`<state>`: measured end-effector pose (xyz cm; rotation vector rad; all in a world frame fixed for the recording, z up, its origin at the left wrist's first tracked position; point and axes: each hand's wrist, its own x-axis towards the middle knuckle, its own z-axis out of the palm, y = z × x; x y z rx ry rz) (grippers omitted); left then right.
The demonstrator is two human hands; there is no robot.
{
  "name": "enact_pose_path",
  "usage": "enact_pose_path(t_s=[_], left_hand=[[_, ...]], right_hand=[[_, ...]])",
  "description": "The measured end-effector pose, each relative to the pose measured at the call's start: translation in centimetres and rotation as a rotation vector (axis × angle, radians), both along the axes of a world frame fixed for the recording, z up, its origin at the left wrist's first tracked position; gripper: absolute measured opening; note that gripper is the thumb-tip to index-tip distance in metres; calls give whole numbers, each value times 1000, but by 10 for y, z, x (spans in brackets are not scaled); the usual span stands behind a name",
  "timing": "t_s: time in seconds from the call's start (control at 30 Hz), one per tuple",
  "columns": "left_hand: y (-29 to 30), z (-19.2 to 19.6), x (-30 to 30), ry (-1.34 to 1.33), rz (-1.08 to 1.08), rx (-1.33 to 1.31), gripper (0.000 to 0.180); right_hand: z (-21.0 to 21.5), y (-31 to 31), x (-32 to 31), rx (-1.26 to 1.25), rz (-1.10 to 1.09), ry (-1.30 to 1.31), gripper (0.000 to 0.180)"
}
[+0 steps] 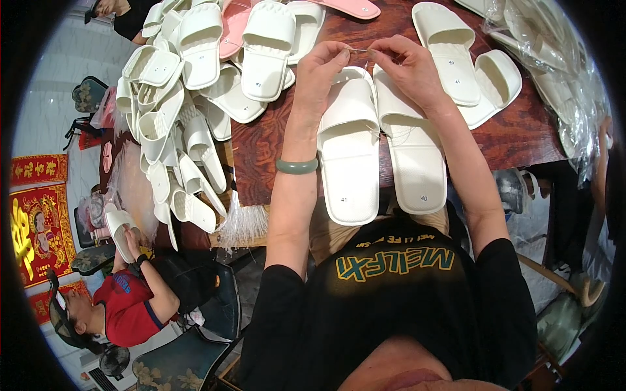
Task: The recorder is inspecting, adjusting, and organizing white and pink slippers at a factory work table.
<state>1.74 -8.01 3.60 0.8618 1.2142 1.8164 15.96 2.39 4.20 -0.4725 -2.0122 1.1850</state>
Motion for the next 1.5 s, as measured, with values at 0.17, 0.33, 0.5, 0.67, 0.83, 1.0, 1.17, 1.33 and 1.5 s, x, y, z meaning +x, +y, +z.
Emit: enact_pose_path(t_s=[0.17,0.33,0.5,0.67,0.83,1.0,1.17,1.33,1.5], left_hand=[[-2,0,-1,-6,-9,2,11],[-3,4,3,-32,-16,8,11],[-3,2,4,4,-21,-66,12],[-2,0,6,301,-3,-127,13],[0,-1,7,307,-19,-102,11],[0,-2,5,427,6,-124,13],[0,-4,4,383,-12,-100,15],[0,-3,4,422,-5,-114,15],[-1,0,9,371,7,-99,12]], right_hand=[[1,0,0,-2,7,34,18],[-3,3,-1,63,-8,35,18],[0,2,0,19,14,-9,17],[-4,2,-3,84,62,39,15],[-4,3,0,221,-32,-73,13],[-4,2,-2,220,-48,-84,13],[-1,7,-2,399,-48,-16,14],[3,1,-1,279,-27,-6,12],[-1,3,-1,180,9,39,12]])
